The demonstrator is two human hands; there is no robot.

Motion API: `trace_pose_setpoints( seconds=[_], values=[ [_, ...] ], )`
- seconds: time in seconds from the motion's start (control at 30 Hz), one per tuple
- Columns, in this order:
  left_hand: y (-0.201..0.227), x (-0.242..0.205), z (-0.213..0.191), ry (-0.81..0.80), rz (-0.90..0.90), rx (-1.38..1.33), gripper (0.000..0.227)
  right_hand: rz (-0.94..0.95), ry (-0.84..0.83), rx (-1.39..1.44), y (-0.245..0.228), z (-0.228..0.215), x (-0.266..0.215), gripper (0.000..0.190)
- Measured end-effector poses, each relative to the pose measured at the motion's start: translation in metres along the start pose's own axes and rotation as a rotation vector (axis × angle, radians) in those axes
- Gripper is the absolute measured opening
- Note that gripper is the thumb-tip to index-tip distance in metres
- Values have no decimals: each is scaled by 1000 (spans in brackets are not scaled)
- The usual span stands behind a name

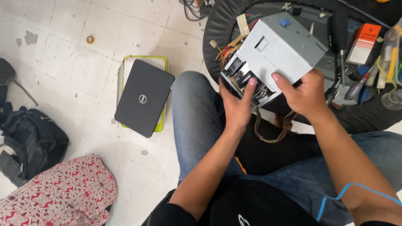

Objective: The person is sitting on the floor and working on a computer power supply unit. They use a screwdriver to remove screws from the casing, manipulate the internal components, and then reassemble the unit.

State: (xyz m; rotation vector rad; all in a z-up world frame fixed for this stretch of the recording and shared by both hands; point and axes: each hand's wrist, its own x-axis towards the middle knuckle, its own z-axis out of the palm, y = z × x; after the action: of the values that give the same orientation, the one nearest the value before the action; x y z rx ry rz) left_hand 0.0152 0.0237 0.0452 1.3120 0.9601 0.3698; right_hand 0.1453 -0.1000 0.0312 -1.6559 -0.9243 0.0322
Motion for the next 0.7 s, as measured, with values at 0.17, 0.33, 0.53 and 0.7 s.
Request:
trace_pose_setpoints(
  seconds=[0.17,0.33,0.53,0.7],
  values=[
    [1,14,-2,-1,-1,-37,138,21,-67,-31,-2,-5,-12,40],
    [-19,19,-13,21,82,57,130,37,-183,-69,-11,1,-13,42],
    [-10,7,-25,121,-58,13,133,66,-270,-206,-1,0,-30,48],
    [-13,10,-35,139,-199,-144,120,-10,-483,-484,9,-8,-49,52]
  ],
)
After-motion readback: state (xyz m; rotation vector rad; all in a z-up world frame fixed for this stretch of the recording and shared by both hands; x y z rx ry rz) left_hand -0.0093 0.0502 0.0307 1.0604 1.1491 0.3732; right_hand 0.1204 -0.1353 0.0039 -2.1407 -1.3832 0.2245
